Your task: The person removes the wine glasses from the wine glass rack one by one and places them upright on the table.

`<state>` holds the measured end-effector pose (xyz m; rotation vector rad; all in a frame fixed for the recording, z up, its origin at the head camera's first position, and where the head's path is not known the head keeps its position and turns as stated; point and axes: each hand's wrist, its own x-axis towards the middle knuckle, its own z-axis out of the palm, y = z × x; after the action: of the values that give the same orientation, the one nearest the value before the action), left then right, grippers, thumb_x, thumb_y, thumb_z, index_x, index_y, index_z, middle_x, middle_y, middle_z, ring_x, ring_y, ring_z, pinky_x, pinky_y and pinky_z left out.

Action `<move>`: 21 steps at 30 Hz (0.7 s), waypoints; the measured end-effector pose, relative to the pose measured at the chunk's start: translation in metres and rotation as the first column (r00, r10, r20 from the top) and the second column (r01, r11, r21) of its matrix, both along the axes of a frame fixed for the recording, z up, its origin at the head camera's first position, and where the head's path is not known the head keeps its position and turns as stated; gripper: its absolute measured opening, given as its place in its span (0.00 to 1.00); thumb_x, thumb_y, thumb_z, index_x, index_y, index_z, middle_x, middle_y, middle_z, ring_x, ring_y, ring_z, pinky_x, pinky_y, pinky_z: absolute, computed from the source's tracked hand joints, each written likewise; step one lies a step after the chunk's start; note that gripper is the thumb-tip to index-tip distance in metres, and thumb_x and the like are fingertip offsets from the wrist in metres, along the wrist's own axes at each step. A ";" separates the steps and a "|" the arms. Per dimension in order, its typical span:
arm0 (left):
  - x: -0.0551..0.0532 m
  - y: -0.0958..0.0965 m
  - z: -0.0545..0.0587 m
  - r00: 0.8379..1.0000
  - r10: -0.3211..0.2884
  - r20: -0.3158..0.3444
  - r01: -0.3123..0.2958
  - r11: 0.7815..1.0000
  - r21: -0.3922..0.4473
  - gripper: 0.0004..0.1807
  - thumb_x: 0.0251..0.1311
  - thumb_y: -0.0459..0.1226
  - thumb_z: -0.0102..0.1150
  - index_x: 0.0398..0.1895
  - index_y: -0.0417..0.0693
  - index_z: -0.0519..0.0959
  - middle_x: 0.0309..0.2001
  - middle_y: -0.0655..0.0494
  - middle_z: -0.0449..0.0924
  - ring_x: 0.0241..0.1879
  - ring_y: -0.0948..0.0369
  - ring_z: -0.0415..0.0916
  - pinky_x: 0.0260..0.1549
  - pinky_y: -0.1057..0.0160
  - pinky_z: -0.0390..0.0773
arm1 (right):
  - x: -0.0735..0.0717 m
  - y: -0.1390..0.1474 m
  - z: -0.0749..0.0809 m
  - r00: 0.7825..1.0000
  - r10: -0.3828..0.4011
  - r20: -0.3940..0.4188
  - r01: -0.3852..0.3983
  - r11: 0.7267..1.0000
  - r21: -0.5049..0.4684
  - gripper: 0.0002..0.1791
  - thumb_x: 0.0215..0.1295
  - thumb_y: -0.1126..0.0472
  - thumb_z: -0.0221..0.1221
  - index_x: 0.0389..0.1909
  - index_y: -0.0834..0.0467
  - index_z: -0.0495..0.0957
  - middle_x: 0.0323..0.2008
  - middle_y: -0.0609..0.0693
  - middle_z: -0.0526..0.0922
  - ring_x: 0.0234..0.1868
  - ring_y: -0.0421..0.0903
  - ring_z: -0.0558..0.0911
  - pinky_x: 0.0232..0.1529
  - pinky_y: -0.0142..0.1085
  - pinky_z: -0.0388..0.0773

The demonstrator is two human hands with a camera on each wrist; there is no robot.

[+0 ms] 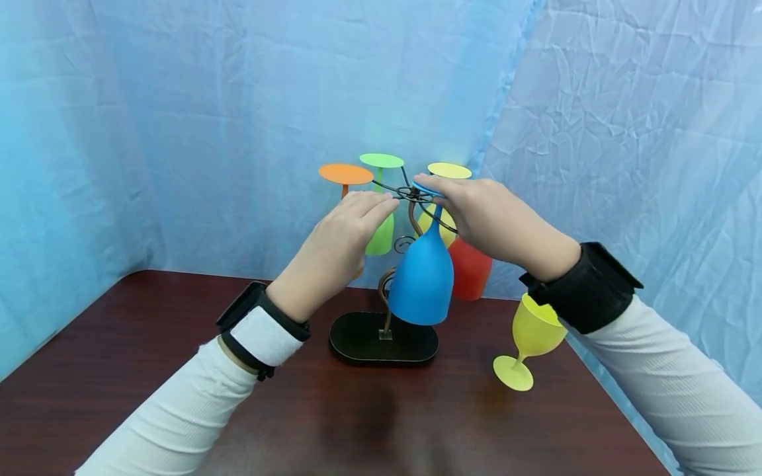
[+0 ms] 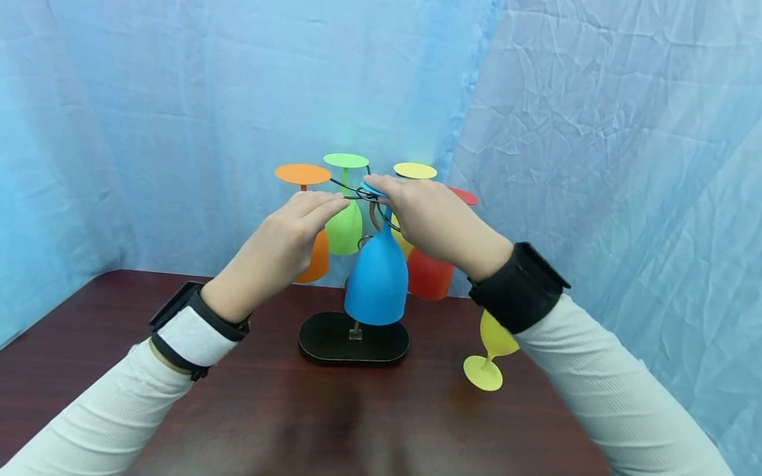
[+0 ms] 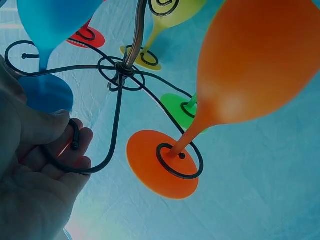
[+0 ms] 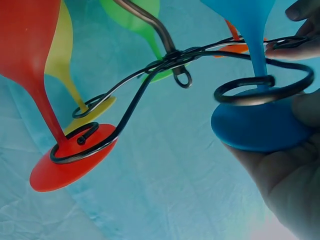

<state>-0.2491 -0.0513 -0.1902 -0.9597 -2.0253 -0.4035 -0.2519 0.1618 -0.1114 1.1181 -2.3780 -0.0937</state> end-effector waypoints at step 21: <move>0.005 0.003 0.002 1.000 0.018 -0.009 -0.017 1.000 0.014 0.24 0.52 0.21 0.51 0.56 0.37 0.70 0.56 0.43 0.73 0.58 0.53 0.66 0.61 0.56 0.64 | -0.023 0.020 0.004 1.000 -0.026 -0.017 0.024 0.996 -0.081 0.26 0.66 0.67 0.48 0.65 0.57 0.61 0.26 0.54 0.74 0.18 0.46 0.64 0.24 0.38 0.67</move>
<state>-0.2444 -0.0488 -0.1884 -0.9331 -2.0183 -0.4025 -0.2749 0.1814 -0.1077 1.0462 -2.3589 -0.0162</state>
